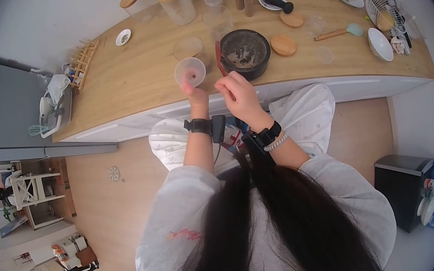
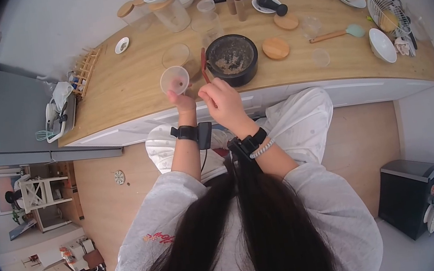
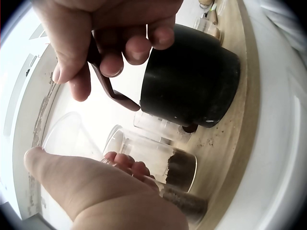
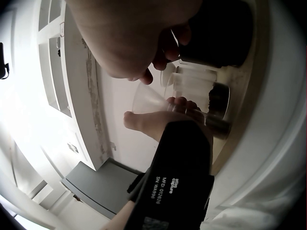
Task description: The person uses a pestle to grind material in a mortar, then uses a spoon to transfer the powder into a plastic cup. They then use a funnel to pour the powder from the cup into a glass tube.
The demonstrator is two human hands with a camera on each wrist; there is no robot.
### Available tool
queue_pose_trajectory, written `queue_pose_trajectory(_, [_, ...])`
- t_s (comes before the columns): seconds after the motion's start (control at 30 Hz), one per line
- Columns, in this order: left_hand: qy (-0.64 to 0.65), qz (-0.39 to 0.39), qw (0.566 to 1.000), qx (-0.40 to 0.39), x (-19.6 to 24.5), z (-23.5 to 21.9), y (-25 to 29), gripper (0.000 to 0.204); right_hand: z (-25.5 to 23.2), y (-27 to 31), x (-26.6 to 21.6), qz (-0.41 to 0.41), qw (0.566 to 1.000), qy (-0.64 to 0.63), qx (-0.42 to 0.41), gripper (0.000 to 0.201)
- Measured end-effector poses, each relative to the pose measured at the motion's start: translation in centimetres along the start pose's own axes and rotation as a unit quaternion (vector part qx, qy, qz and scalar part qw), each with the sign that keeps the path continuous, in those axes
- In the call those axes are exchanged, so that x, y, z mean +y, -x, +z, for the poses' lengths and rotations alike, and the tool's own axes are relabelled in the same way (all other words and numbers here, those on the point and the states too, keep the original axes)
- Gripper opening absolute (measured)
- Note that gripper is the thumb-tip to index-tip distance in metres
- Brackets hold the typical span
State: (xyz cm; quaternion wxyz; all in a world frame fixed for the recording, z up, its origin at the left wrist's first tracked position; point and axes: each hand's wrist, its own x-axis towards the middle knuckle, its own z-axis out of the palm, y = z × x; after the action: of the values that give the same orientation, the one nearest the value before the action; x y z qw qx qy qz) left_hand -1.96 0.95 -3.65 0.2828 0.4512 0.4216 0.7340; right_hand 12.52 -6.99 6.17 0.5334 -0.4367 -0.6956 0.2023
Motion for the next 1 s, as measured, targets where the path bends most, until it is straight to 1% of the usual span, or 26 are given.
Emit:
queue_pose_trajectory(0.23, [0.015, -0.011, 1.0, 0.002, 0.33, 0.06, 0.06, 0.08, -0.05, -0.19, 0.03, -0.012, 1.0, -0.003, -0.002, 0.005])
queue_pose_trajectory(0.43, [0.048, -0.029, 0.998, 0.021, 0.42, 0.22, 0.18, 0.081, -0.04, -0.18, 0.26, -0.006, 1.0, -0.001, -0.007, 0.005])
queue_pose_trajectory(0.83, [0.019, -0.013, 1.0, -0.003, 0.33, -0.08, 0.04, 0.082, 0.2, 0.11, 0.71, -0.002, 1.0, -0.002, -0.002, 0.004])
queue_pose_trajectory(1.0, [0.027, -0.015, 0.999, 0.008, 0.04, -0.08, 0.08, 0.081, 0.2, 0.18, 0.87, -0.005, 1.0, -0.005, 0.001, 0.004])
